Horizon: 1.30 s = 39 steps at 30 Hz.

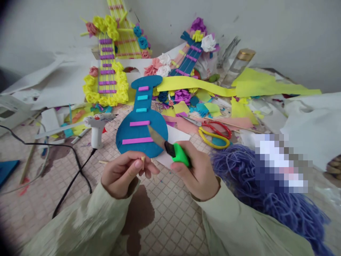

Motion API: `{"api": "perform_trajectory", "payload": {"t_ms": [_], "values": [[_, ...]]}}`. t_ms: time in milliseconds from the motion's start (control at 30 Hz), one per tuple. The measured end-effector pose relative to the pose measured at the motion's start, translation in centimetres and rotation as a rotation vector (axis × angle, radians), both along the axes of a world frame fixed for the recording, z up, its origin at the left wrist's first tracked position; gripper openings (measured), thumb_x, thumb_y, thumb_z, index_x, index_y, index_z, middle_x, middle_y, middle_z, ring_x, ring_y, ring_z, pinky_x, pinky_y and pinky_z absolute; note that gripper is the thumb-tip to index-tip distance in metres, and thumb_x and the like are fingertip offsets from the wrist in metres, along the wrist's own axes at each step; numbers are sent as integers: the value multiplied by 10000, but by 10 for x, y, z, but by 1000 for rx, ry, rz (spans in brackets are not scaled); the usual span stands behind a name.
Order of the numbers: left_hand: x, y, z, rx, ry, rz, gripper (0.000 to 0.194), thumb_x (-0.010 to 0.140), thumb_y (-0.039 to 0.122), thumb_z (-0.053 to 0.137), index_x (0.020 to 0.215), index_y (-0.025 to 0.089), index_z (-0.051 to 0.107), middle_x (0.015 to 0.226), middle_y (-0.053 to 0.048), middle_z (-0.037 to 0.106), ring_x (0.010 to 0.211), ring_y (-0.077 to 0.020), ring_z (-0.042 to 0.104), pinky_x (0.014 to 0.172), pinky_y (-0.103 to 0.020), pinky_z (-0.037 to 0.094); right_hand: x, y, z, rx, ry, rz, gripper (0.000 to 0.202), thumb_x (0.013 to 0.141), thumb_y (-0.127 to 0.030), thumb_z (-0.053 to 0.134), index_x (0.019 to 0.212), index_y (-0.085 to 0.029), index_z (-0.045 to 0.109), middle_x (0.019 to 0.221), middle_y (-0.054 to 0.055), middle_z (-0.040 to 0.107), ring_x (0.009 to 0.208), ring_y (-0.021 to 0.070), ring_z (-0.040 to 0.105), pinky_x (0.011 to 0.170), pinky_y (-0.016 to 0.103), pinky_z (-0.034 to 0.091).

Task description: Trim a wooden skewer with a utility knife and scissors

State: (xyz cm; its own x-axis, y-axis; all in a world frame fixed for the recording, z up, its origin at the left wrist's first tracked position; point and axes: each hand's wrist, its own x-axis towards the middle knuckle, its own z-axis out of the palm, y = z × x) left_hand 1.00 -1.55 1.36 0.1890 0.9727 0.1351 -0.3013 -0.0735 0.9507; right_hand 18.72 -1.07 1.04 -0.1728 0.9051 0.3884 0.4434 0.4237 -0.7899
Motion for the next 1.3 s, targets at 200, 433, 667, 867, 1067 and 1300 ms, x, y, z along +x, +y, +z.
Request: {"api": "perform_trajectory", "payload": {"t_ms": [200, 433, 667, 867, 1067, 1300], "values": [[-3, 2, 1, 82, 29, 68, 81, 798, 216, 555, 792, 144, 591, 675, -34, 671, 526, -78, 534, 497, -181, 455, -8, -2, 8, 143, -221, 59, 280, 812, -409, 459, 978, -184, 483, 746, 13, 582, 617, 115, 537, 531, 226, 414], [-6, 1, -3, 163, 173, 166, 75, 806, 232, 543, 830, 202, 608, 660, -4, 632, 537, -94, 564, 485, -197, 450, -14, -6, 6, 270, -358, 14, 256, 789, -448, 453, 789, -194, 489, 596, -13, 569, 520, 106, 530, 471, 223, 383], [-10, 1, -7, 342, 379, 176, 109, 818, 185, 512, 869, 219, 603, 742, -10, 657, 603, -107, 591, 543, -215, 470, -11, -9, 3, 221, -401, 14, 433, 799, -579, 352, 701, -183, 499, 547, 6, 552, 485, 114, 501, 446, 244, 343], [-12, 1, -4, 422, 461, 158, 128, 826, 167, 485, 882, 217, 588, 754, -1, 658, 594, -97, 586, 535, -204, 460, -12, -7, 5, 233, -427, -44, 450, 805, -564, 361, 640, -173, 512, 471, -11, 491, 428, 95, 440, 416, 236, 297], [-14, 4, -4, 499, 512, 133, 145, 823, 146, 472, 900, 217, 572, 775, -3, 659, 587, -95, 582, 525, -199, 460, -12, -7, 7, 250, -461, -71, 466, 799, -569, 367, 609, -169, 514, 449, -16, 467, 413, 91, 429, 413, 230, 302], [-18, 9, -10, 534, 455, 59, 209, 809, 124, 459, 945, 229, 578, 748, -25, 635, 566, -121, 556, 493, -226, 430, -13, -6, 10, 274, -490, -62, 460, 800, -569, 363, 594, -183, 502, 437, -12, 489, 394, 92, 442, 397, 226, 303]]}}
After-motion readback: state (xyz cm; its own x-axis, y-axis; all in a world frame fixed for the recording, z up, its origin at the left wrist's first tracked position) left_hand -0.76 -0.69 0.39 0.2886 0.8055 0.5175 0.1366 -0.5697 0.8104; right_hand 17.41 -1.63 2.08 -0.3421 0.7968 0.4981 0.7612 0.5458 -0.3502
